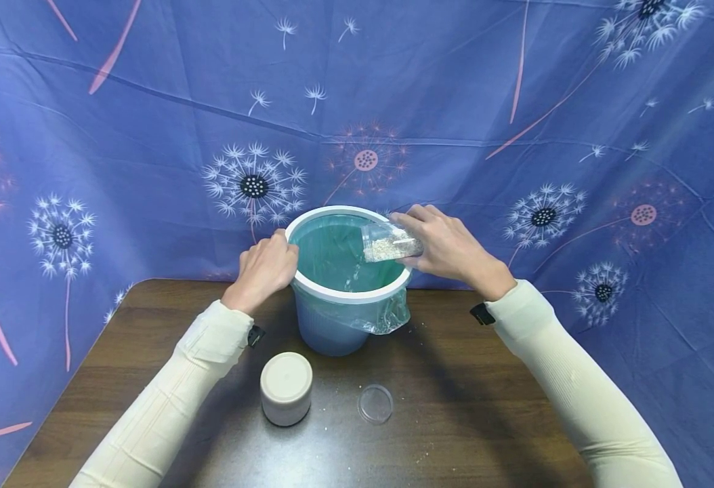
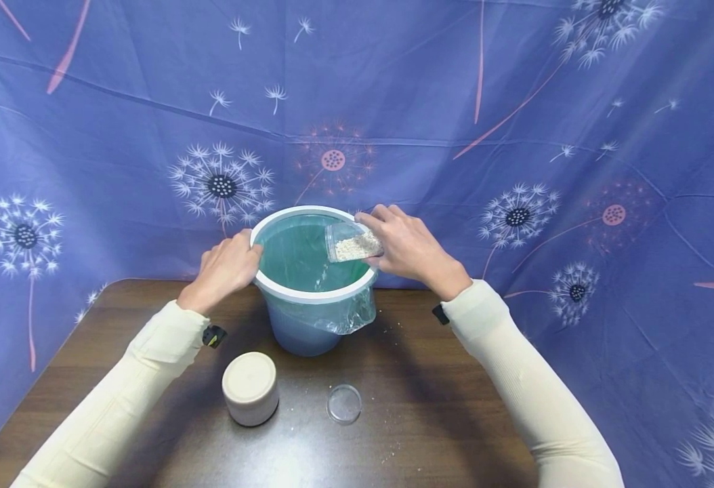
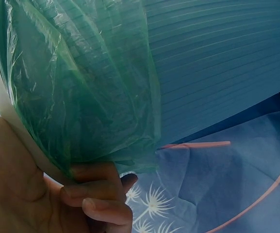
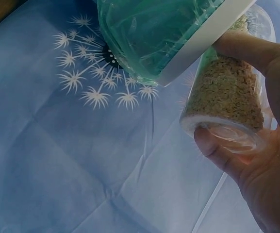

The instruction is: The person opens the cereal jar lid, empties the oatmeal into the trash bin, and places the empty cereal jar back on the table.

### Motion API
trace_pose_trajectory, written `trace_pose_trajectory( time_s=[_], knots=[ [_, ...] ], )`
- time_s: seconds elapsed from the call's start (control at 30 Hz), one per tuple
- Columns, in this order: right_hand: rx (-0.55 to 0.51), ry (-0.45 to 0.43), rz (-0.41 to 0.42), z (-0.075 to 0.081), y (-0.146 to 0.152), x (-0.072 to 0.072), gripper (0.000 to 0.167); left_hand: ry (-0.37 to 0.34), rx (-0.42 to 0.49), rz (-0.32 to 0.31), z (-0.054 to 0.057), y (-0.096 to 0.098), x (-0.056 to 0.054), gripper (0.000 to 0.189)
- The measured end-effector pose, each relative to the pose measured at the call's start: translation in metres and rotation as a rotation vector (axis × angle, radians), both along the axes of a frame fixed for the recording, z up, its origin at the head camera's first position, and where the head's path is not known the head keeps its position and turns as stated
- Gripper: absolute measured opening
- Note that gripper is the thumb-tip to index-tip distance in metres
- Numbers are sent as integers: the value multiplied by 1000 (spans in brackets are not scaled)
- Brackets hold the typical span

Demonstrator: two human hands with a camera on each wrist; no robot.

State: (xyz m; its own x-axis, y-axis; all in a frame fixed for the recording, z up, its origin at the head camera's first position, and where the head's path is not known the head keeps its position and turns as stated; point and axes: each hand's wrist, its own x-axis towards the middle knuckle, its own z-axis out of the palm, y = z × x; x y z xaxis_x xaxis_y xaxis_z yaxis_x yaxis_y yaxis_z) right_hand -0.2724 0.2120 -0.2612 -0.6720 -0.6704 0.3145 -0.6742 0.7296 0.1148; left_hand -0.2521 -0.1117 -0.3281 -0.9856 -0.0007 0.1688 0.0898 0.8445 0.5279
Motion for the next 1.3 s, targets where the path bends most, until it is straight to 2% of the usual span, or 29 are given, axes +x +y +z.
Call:
trace_pose_trajectory(
  time_s=[1.3],
  knots=[
    [40, -4, 0, 3, -3, 1, 84, -5, 0, -2, 0, 0, 1, 46]
  ],
)
